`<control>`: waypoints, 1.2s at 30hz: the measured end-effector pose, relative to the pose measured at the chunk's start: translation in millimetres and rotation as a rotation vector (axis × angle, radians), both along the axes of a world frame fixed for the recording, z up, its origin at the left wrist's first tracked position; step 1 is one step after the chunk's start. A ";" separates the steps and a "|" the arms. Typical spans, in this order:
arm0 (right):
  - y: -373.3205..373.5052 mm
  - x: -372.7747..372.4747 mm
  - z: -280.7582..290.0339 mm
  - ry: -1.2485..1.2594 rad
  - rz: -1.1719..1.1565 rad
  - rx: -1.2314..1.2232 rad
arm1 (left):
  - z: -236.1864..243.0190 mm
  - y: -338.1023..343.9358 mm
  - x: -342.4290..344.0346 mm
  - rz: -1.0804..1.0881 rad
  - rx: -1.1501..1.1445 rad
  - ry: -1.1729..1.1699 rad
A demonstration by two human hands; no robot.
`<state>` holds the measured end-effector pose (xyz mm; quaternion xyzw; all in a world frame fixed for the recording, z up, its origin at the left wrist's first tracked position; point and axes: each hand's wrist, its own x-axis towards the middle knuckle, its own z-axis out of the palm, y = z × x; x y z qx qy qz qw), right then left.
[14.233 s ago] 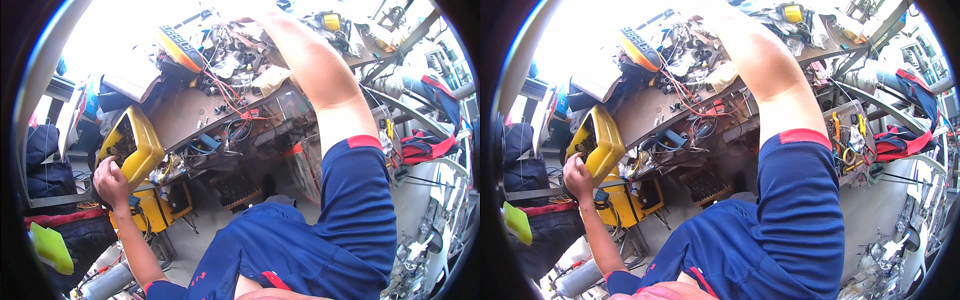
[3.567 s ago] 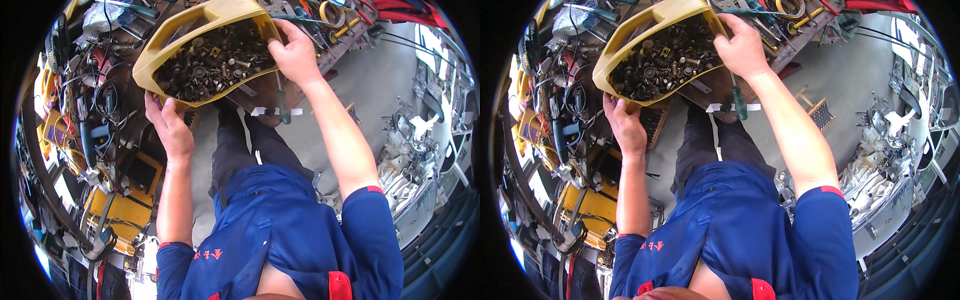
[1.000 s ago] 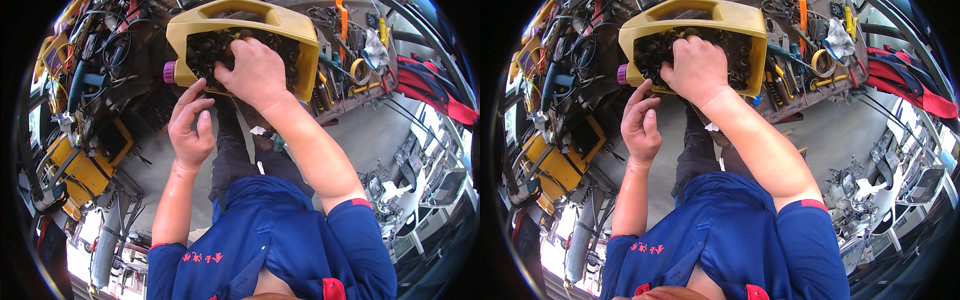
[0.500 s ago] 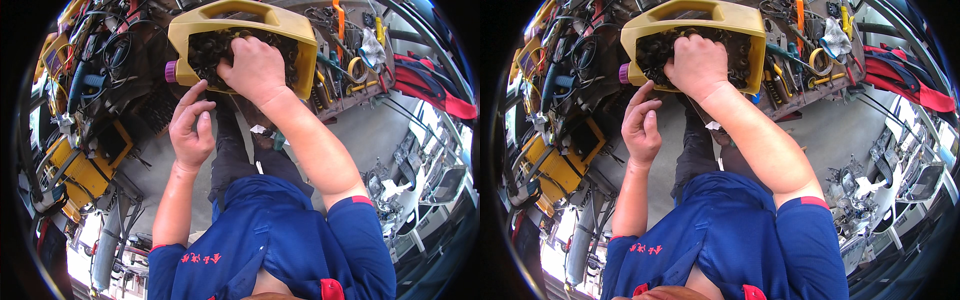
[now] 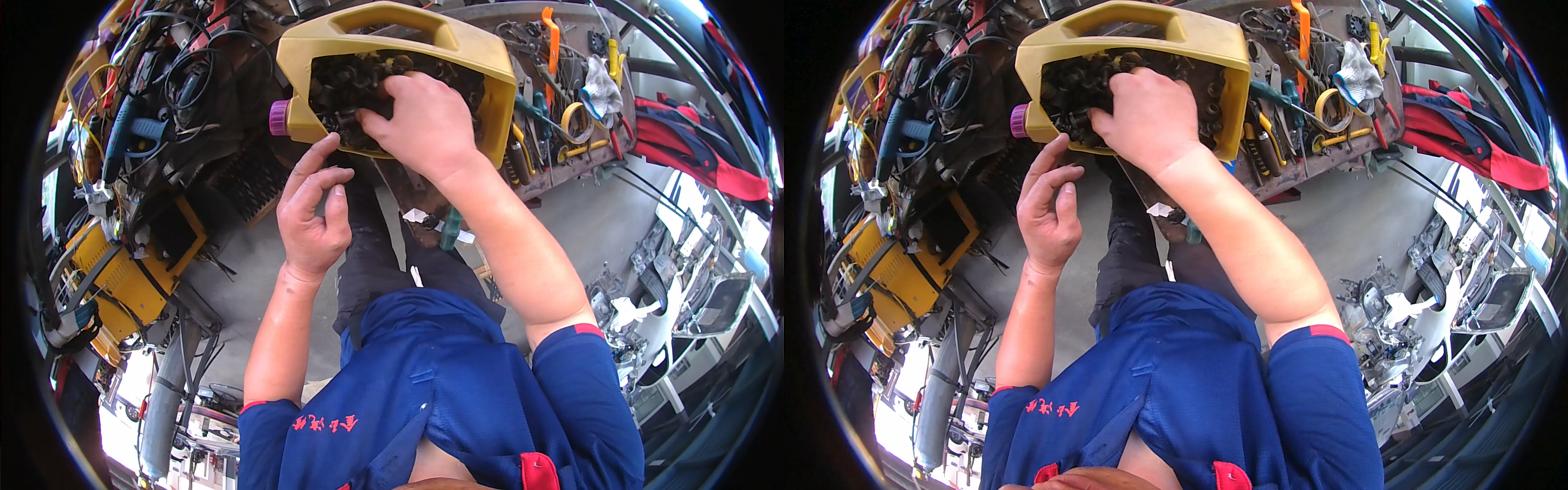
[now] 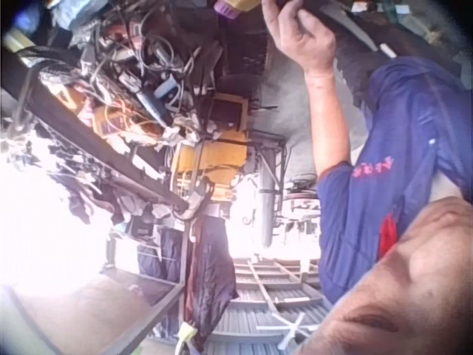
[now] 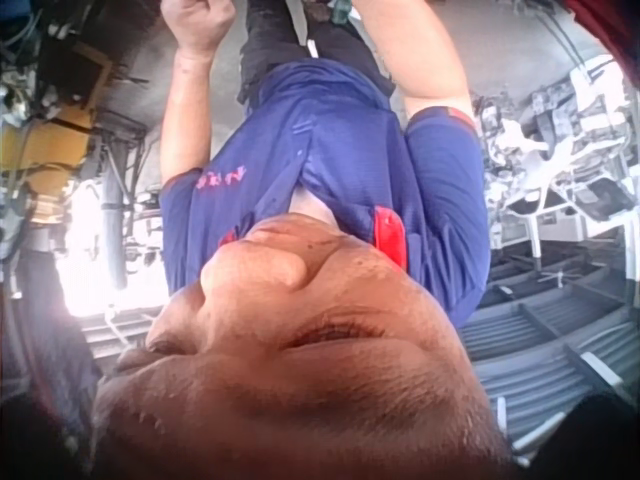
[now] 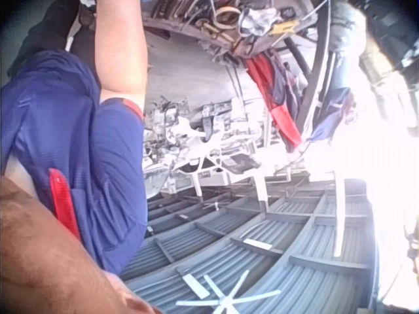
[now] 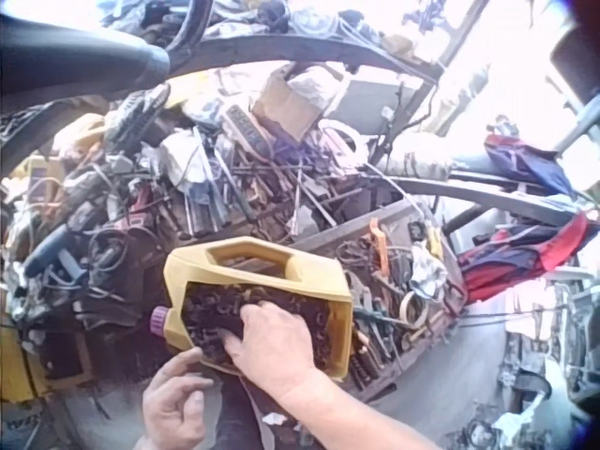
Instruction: The person selects fasteners from a container on a workbench and fits pieces together by hand. Then, the person walks over to an open car trunk and installs a fastener inside using a ratchet.
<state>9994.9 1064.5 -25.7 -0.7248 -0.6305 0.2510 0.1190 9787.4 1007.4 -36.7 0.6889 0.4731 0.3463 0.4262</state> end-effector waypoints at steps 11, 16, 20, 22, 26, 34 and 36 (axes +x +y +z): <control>10.7 1.1 -10.3 0.201 -0.126 -0.069 | 2.5 -2.5 6.8 0.025 0.005 0.055; 4.9 6.9 -14.2 0.234 -0.136 -0.010 | 7.2 0.6 13.2 0.047 0.017 0.062; -13.3 32.7 -2.1 0.562 -0.177 0.272 | 16.7 5.7 20.1 0.089 0.003 0.005; -29.7 42.6 14.6 0.714 -0.114 0.347 | 17.4 4.9 19.9 0.120 -0.004 -0.079; -67.0 37.2 38.5 0.858 0.121 0.398 | 43.7 -9.3 21.6 -0.069 -0.394 -0.316; -108.5 11.6 27.6 0.888 0.110 0.415 | 57.8 -26.9 11.8 -0.182 -0.832 -0.333; -110.4 7.6 26.9 0.933 0.114 0.366 | 55.2 -28.9 11.9 -0.176 -0.792 -0.320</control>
